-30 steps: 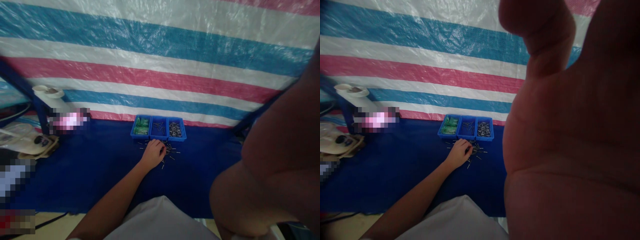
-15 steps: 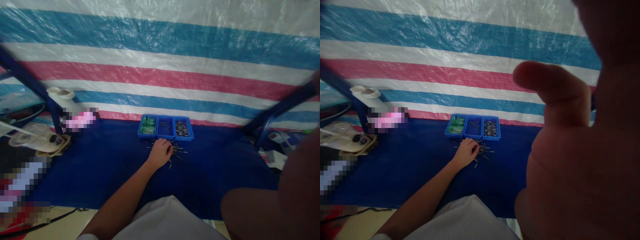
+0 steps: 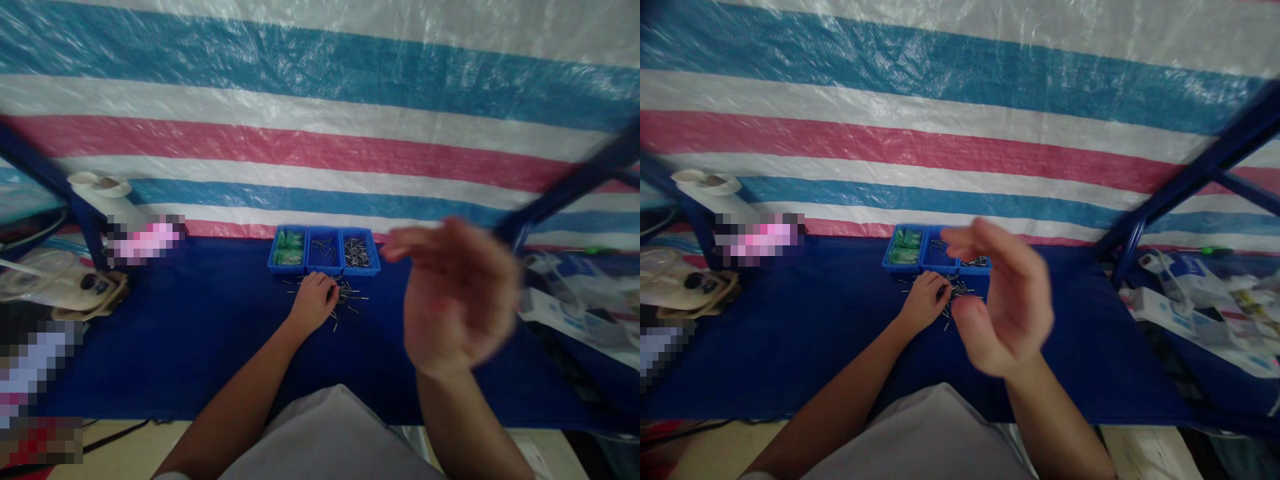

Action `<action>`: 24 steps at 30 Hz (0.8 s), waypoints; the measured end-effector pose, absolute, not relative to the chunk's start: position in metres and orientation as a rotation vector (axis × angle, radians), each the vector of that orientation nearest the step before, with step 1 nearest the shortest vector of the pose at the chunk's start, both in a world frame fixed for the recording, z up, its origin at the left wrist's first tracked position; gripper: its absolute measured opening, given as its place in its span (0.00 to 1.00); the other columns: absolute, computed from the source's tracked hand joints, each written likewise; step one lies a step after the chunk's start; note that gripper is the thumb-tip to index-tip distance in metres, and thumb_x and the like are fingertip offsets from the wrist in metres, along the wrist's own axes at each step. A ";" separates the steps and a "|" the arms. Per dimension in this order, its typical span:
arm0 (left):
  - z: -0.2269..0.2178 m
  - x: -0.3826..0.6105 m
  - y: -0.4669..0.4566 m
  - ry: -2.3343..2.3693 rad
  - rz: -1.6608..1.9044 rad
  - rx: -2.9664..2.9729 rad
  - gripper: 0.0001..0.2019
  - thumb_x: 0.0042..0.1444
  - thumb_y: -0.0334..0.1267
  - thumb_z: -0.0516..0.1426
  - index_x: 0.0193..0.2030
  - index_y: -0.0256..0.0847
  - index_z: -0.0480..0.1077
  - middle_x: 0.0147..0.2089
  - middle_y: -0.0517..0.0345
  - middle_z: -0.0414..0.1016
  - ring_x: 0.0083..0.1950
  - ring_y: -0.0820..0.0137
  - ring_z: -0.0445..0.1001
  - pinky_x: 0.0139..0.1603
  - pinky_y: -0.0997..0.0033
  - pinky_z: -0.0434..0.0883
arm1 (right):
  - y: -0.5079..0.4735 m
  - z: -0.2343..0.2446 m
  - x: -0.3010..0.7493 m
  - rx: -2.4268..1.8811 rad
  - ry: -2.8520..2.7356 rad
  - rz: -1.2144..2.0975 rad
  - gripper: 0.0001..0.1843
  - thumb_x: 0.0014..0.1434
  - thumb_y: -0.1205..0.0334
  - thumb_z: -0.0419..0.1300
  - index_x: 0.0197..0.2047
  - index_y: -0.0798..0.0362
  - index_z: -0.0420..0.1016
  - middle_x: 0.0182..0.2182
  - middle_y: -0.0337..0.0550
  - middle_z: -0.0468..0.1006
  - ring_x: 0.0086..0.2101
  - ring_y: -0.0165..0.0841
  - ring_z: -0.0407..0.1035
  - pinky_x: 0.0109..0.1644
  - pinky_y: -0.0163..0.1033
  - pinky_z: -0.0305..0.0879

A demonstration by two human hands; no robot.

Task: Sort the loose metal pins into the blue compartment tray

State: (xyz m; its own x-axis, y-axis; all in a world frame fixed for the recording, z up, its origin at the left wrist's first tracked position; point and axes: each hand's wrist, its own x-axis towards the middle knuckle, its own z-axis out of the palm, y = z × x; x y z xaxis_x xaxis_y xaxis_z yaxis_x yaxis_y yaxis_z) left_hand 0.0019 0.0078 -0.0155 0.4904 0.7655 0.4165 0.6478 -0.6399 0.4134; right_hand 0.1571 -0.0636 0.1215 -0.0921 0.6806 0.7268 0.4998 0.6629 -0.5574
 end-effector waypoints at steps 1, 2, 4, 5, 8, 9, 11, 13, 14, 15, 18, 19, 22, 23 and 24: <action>-0.015 0.002 0.008 1.224 0.851 2.545 0.08 0.62 0.36 0.51 0.37 0.39 0.71 0.37 0.52 0.73 0.42 0.63 0.69 0.45 0.60 0.67 | -0.057 0.108 0.153 -0.974 -1.715 0.222 0.20 0.67 0.55 0.51 0.61 0.43 0.63 0.46 0.46 0.76 0.44 0.38 0.73 0.46 0.46 0.73; -0.015 0.002 0.008 1.224 0.843 2.556 0.08 0.62 0.37 0.51 0.37 0.38 0.71 0.37 0.51 0.73 0.42 0.63 0.69 0.44 0.60 0.67 | -0.049 0.092 0.151 -0.999 -1.704 0.267 0.17 0.67 0.59 0.53 0.57 0.43 0.68 0.42 0.43 0.78 0.40 0.36 0.74 0.44 0.44 0.73; -0.016 0.002 0.008 1.224 0.833 2.567 0.09 0.63 0.37 0.50 0.37 0.38 0.70 0.37 0.51 0.73 0.41 0.63 0.69 0.44 0.61 0.67 | -0.034 0.057 0.151 -1.087 -1.817 0.277 0.11 0.65 0.62 0.54 0.47 0.47 0.76 0.35 0.42 0.80 0.35 0.34 0.74 0.42 0.41 0.72; -0.016 0.002 0.008 1.226 0.833 2.563 0.10 0.63 0.38 0.50 0.36 0.38 0.70 0.36 0.51 0.73 0.41 0.63 0.69 0.43 0.61 0.67 | -0.027 0.041 0.153 -1.136 -1.848 0.278 0.10 0.65 0.63 0.55 0.44 0.49 0.77 0.34 0.44 0.80 0.35 0.34 0.74 0.42 0.42 0.71; -0.017 0.001 0.009 1.254 0.837 2.527 0.10 0.64 0.37 0.49 0.35 0.38 0.69 0.35 0.53 0.73 0.40 0.64 0.69 0.43 0.62 0.66 | -0.014 0.007 0.163 -1.238 -1.903 0.306 0.10 0.64 0.63 0.55 0.43 0.51 0.77 0.36 0.46 0.80 0.37 0.35 0.74 0.45 0.42 0.71; -0.016 0.001 0.010 1.261 0.837 2.512 0.10 0.64 0.37 0.49 0.35 0.39 0.69 0.35 0.53 0.74 0.40 0.65 0.69 0.43 0.62 0.66 | -0.013 0.001 0.166 -1.249 -1.928 0.330 0.10 0.64 0.63 0.55 0.43 0.51 0.77 0.37 0.46 0.80 0.38 0.36 0.73 0.46 0.43 0.70; -0.014 -0.001 0.011 1.284 0.822 2.481 0.10 0.64 0.37 0.49 0.36 0.39 0.70 0.35 0.54 0.75 0.40 0.65 0.70 0.43 0.62 0.65 | -0.012 -0.005 0.169 -1.249 -1.959 0.364 0.09 0.64 0.64 0.55 0.43 0.51 0.77 0.37 0.46 0.79 0.39 0.36 0.73 0.46 0.43 0.70; -0.010 -0.003 0.012 1.297 0.804 2.445 0.11 0.65 0.38 0.49 0.37 0.39 0.70 0.36 0.54 0.76 0.40 0.65 0.70 0.44 0.62 0.65 | -0.012 -0.005 0.170 -1.268 -1.968 0.381 0.10 0.64 0.64 0.55 0.45 0.52 0.76 0.38 0.46 0.78 0.40 0.36 0.72 0.47 0.43 0.69; -0.008 -0.004 0.013 1.292 0.791 2.431 0.11 0.65 0.38 0.50 0.37 0.39 0.71 0.36 0.54 0.76 0.40 0.64 0.70 0.44 0.62 0.65 | -0.012 -0.005 0.169 -1.276 -1.963 0.386 0.09 0.64 0.63 0.56 0.45 0.52 0.76 0.37 0.46 0.77 0.40 0.36 0.72 0.46 0.42 0.69; -0.005 -0.004 0.013 1.282 0.776 2.420 0.11 0.64 0.39 0.50 0.37 0.39 0.71 0.36 0.54 0.77 0.41 0.64 0.71 0.45 0.62 0.65 | -0.013 -0.005 0.169 -1.277 -1.961 0.396 0.09 0.64 0.62 0.56 0.44 0.52 0.76 0.37 0.46 0.77 0.39 0.36 0.72 0.45 0.42 0.69; 0.001 -0.006 0.013 1.243 0.745 2.398 0.11 0.64 0.40 0.51 0.38 0.39 0.72 0.37 0.54 0.77 0.40 0.65 0.71 0.46 0.62 0.66 | -0.013 -0.005 0.168 -1.261 -1.959 0.425 0.08 0.65 0.61 0.55 0.38 0.52 0.75 0.34 0.45 0.76 0.37 0.36 0.71 0.43 0.41 0.68; 0.001 -0.006 0.013 1.237 0.742 2.396 0.11 0.64 0.40 0.51 0.38 0.40 0.73 0.36 0.54 0.77 0.40 0.65 0.71 0.46 0.62 0.66 | -0.014 -0.005 0.169 -1.259 -1.960 0.433 0.08 0.65 0.61 0.55 0.37 0.52 0.74 0.34 0.45 0.76 0.37 0.35 0.71 0.43 0.41 0.68; 0.000 -0.010 0.011 1.203 0.767 2.385 0.12 0.64 0.42 0.51 0.37 0.39 0.73 0.35 0.55 0.76 0.39 0.65 0.71 0.45 0.62 0.66 | -0.015 -0.005 0.170 -1.261 -1.973 0.463 0.08 0.65 0.62 0.55 0.36 0.52 0.73 0.34 0.45 0.75 0.37 0.35 0.70 0.43 0.40 0.67; -0.002 -0.012 0.011 1.174 0.788 2.377 0.12 0.64 0.42 0.51 0.37 0.39 0.73 0.36 0.54 0.77 0.40 0.65 0.71 0.45 0.62 0.66 | -0.015 -0.004 0.170 -1.261 -1.979 0.472 0.07 0.65 0.63 0.55 0.36 0.52 0.73 0.34 0.44 0.75 0.37 0.35 0.70 0.43 0.40 0.67; -0.004 -0.013 0.011 1.142 0.809 2.367 0.12 0.64 0.43 0.51 0.38 0.40 0.73 0.37 0.55 0.77 0.41 0.65 0.72 0.46 0.62 0.66 | -0.016 -0.004 0.170 -1.261 -1.988 0.477 0.07 0.65 0.63 0.55 0.37 0.52 0.72 0.34 0.44 0.75 0.37 0.34 0.70 0.43 0.40 0.66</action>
State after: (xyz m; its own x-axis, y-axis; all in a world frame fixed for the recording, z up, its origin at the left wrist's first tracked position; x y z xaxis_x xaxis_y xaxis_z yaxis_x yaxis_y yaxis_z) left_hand -0.0134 0.0107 -0.0037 0.5013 0.8003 0.3289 0.5757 -0.5923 0.5637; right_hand 0.1695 -0.0159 -0.0043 -0.2592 0.8894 0.3765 0.6218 0.4520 -0.6396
